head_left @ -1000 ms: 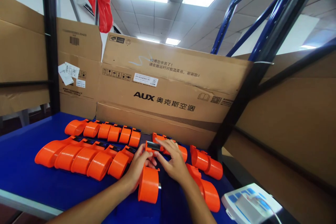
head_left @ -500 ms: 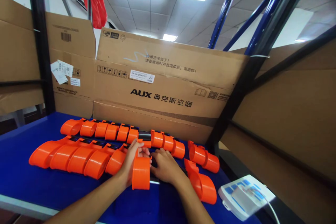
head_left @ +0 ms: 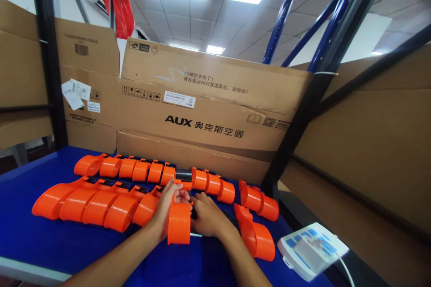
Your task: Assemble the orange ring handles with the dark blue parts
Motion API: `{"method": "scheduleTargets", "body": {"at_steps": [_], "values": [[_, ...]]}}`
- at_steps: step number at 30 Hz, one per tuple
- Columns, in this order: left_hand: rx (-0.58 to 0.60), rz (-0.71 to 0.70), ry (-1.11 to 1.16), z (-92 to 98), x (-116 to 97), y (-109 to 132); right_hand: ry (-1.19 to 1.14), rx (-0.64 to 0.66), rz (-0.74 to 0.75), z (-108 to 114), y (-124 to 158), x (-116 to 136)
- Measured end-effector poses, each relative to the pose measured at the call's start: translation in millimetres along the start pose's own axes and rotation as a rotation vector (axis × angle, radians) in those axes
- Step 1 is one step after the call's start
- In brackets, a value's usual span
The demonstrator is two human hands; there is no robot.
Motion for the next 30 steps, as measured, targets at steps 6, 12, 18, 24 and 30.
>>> {"method": "scheduleTargets", "body": {"at_steps": [6, 12, 18, 24, 30], "values": [[0.010, -0.026, -0.001, -2.3, -1, -1, -0.320, -0.117, -0.064, 12, -4, -14], [0.015, -0.051, -0.029, -3.8, -1, -1, -0.792, -0.300, -0.163, 27, -11, -33], [0.063, -0.017, -0.046, -4.7, 1, 0, -0.897, -0.388, -0.121, 35, -10, -28], [0.144, -0.015, -0.044, -10.7, -1, 5, -1.094, -0.478, -0.154, 31, -13, -26], [0.154, -0.057, -0.137, -10.9, 0, 4, -1.001, -0.556, -0.068, 43, -11, -25]]}}
Point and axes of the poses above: each hand's wrist, its own y-axis away from the middle knuckle, its own z-axis out of the back of the hand, x = y × z, the point moved 4 cm from there along -y, towards the middle knuckle, and after that the axes turned 7 degrees about -z, right-handed, at the moved point
